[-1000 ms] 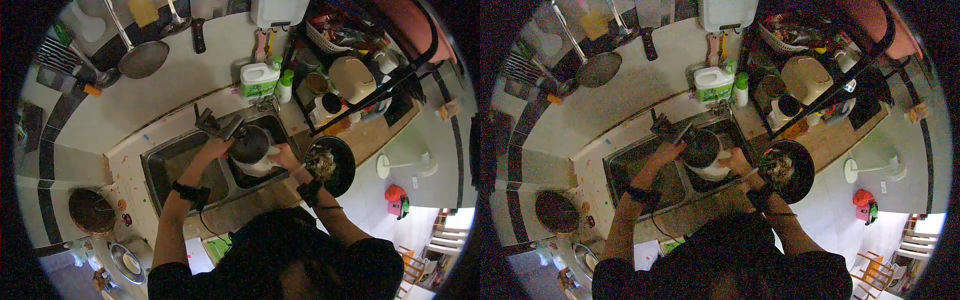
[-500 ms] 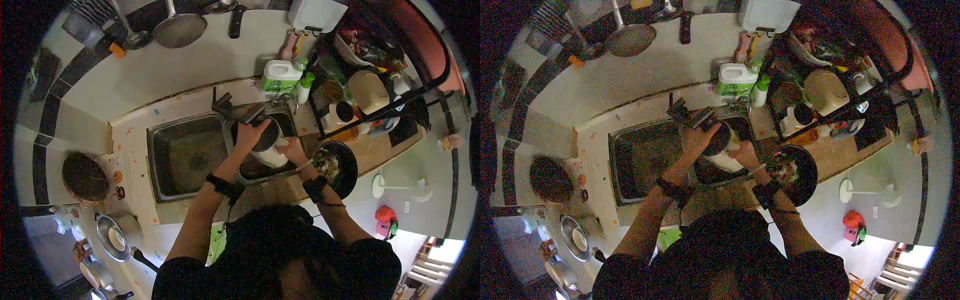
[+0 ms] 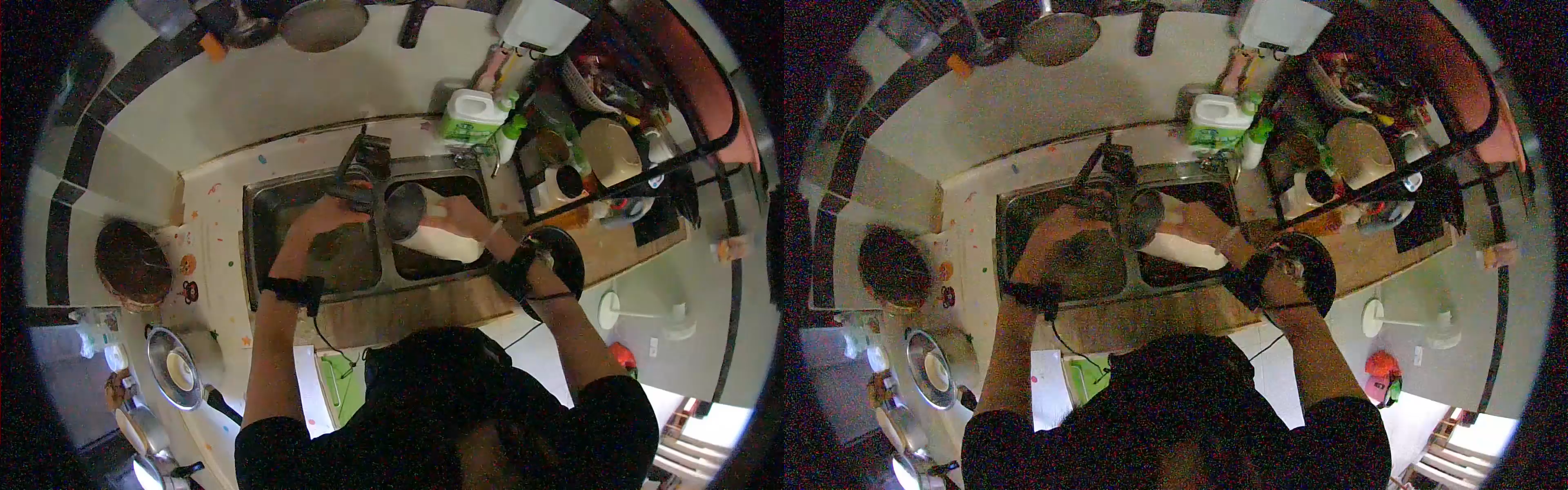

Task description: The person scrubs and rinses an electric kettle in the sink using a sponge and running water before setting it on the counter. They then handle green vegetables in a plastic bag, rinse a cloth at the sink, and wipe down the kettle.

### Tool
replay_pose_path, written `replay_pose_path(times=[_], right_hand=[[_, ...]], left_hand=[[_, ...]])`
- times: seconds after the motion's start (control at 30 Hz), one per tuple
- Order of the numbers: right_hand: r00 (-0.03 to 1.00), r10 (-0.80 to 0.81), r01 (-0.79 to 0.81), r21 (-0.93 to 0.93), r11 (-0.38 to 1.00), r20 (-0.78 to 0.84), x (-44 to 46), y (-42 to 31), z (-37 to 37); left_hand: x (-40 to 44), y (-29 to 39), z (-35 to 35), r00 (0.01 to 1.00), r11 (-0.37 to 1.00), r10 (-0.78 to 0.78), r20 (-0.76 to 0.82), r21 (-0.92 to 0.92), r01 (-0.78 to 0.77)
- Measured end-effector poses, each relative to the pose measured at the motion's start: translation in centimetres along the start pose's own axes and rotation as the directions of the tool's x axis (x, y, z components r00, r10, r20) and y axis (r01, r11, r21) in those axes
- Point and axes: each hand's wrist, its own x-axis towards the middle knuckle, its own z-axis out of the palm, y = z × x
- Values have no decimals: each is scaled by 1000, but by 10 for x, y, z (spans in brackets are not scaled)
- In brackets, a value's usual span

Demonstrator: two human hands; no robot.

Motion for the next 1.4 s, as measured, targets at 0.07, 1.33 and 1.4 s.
replay_pose_path(times=[0.07,1.33,1.4], right_hand=[[987,-10,46,-225,973,159,16,-5,3],[744,532,-464,-261,847,404,58,-62,-2],[755,532,-513,-160,843,383,37,-29,-7]], left_hand=[[-7,-12,-10,999,968,0,40,-250,10],[21,-58,102,837,973,128,-533,230,-2],[38,-67,117,880,868,187,-437,493,60]])
